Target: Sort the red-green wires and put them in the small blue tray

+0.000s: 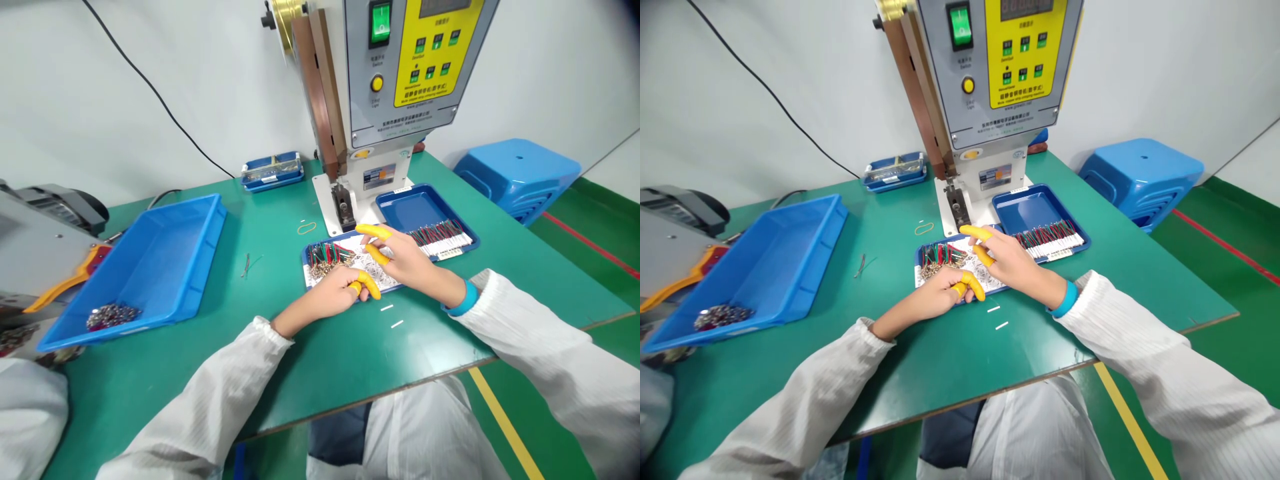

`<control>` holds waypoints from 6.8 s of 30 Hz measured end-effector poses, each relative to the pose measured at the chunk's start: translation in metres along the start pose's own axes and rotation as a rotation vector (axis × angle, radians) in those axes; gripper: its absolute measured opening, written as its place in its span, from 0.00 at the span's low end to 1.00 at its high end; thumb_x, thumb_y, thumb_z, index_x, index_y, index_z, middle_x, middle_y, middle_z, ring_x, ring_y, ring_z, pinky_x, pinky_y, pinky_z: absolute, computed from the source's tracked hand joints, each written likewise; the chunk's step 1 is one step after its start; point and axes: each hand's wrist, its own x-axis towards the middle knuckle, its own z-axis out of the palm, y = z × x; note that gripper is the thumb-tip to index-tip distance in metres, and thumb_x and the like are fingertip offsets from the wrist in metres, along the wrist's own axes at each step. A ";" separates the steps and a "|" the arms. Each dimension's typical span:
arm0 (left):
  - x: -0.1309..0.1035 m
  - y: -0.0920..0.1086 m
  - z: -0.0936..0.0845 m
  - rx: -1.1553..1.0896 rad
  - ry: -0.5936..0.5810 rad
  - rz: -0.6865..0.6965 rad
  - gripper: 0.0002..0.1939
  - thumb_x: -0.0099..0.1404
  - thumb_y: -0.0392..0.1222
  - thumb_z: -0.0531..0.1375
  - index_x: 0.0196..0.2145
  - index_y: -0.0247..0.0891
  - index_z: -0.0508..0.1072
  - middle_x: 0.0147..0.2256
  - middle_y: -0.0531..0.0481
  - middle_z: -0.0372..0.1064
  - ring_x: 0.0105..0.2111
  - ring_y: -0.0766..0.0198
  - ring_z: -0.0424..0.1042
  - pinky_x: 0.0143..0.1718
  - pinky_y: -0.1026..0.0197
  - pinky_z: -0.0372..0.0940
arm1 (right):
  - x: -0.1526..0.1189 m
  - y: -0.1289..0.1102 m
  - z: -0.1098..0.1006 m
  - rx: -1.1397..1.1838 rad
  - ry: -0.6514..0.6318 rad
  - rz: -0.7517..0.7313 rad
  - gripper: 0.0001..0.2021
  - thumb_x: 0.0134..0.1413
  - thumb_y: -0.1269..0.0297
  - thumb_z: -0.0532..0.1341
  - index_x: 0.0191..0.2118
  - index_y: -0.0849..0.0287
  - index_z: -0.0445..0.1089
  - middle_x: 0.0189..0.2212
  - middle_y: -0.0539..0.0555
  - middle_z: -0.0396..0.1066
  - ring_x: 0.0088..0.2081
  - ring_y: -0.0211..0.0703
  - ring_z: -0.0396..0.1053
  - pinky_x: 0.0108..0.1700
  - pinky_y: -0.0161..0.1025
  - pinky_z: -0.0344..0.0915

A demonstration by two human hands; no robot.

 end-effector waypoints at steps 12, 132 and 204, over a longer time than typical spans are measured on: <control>-0.001 0.001 0.000 0.008 0.001 -0.004 0.25 0.51 0.25 0.49 0.38 0.33 0.82 0.28 0.51 0.73 0.26 0.70 0.66 0.29 0.68 0.59 | -0.002 0.003 0.000 -0.034 -0.035 0.004 0.24 0.67 0.74 0.56 0.66 0.52 0.63 0.48 0.56 0.75 0.48 0.47 0.75 0.51 0.47 0.74; 0.000 0.009 0.002 0.073 0.033 0.066 0.24 0.51 0.22 0.49 0.35 0.34 0.82 0.26 0.53 0.72 0.27 0.69 0.69 0.33 0.66 0.62 | -0.001 -0.005 -0.003 -0.042 -0.264 -0.057 0.10 0.65 0.69 0.62 0.50 0.59 0.75 0.40 0.56 0.76 0.41 0.46 0.74 0.44 0.42 0.69; 0.000 0.012 0.001 0.086 0.024 0.074 0.24 0.51 0.22 0.50 0.35 0.35 0.82 0.26 0.53 0.72 0.27 0.68 0.69 0.32 0.66 0.62 | -0.001 -0.004 -0.006 -0.045 -0.353 -0.096 0.13 0.64 0.69 0.62 0.53 0.59 0.74 0.39 0.57 0.75 0.40 0.46 0.72 0.42 0.42 0.69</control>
